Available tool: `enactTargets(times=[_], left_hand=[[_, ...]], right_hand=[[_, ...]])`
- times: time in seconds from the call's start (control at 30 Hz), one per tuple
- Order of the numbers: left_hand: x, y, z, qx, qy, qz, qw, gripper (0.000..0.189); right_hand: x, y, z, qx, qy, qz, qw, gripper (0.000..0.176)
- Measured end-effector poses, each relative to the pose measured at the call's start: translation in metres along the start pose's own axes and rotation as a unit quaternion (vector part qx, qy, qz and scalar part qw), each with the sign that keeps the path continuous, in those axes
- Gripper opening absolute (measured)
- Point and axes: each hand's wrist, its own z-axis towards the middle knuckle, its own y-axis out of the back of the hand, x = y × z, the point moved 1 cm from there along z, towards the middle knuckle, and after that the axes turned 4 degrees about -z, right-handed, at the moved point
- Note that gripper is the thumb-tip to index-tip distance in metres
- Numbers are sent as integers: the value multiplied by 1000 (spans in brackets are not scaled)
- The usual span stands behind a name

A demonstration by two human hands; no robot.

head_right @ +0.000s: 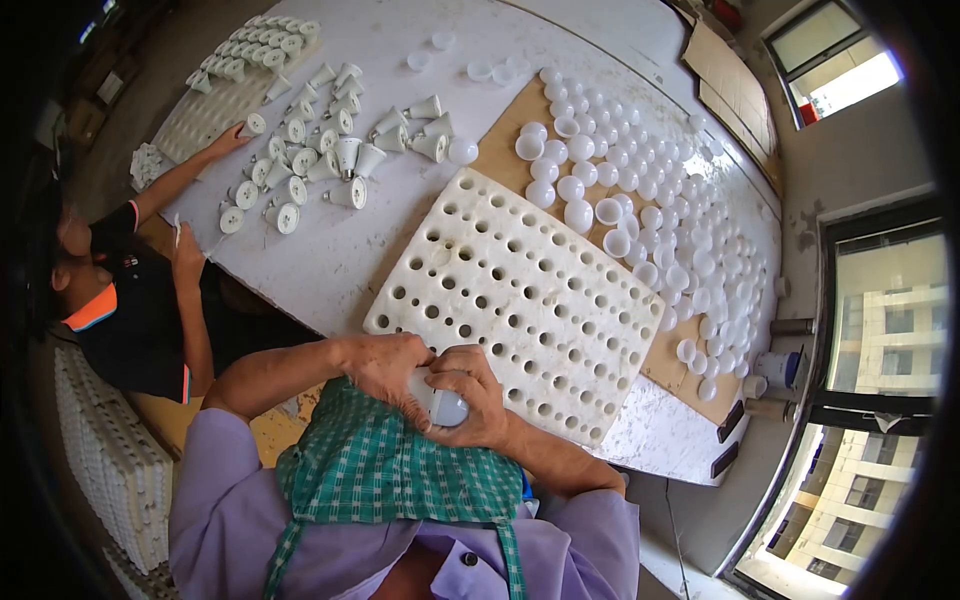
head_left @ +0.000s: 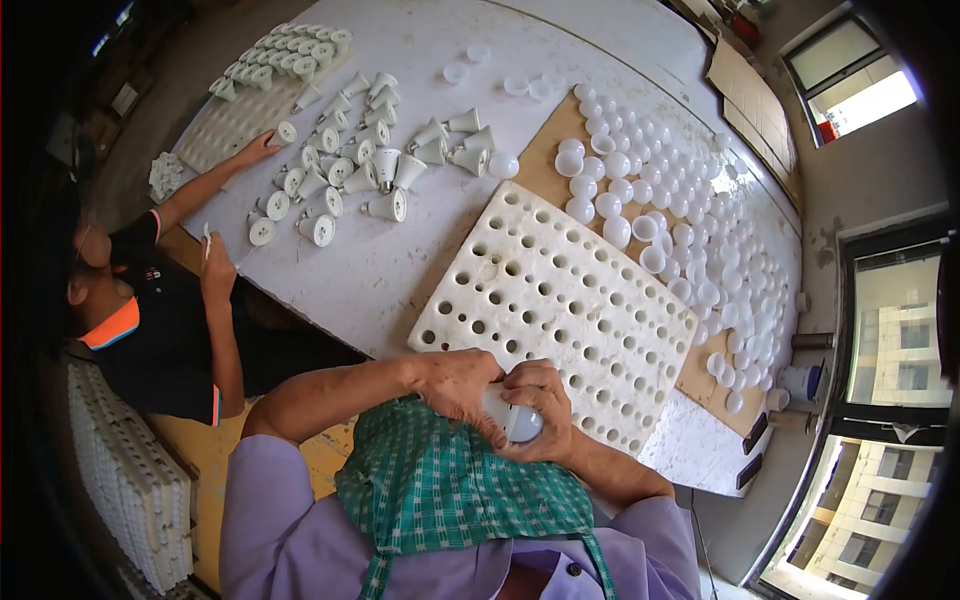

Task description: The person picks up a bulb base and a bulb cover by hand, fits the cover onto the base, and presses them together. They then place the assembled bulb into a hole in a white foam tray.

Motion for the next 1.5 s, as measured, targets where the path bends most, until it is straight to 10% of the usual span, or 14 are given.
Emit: enactTargets(times=[0.2, 0.3, 0.47, 0.53, 0.77, 1.03, 1.27, 1.33, 1.5], left_hand=[[32, -11, 17, -40, 1, -225, 974, 71], [72, -19, 43, 48, -30, -580, 813, 66], [81, -23, 52, 22, -86, -683, 725, 73], [84, -21, 53, 66, -122, -751, 645, 74], [98, -11, 47, -180, 15, -513, 839, 70], [103, 1, 41, -131, 1, -614, 778, 62], [145, 5, 33, -357, -17, -416, 836, 31], [155, 0, 32, -550, 0, -132, 825, 27], [174, 5, 22, -606, 77, -144, 778, 35]], right_hand=[[-30, 2, -7, 22, -101, 43, 994, 63], [-53, 3, -10, -27, -253, 68, 965, 88], [-56, -8, -4, -47, -292, 154, 943, 91], [-48, -13, -1, -75, -414, 309, 853, 90], [-87, -27, -7, -37, -304, 2, 952, 86], [-89, -15, 20, -54, -327, 78, 940, 74], [-160, 22, 74, -105, -284, -169, 938, 73], [-177, 22, 105, -126, -223, -252, 933, 76], [-245, 4, 149, -60, -186, -344, 918, 76]])
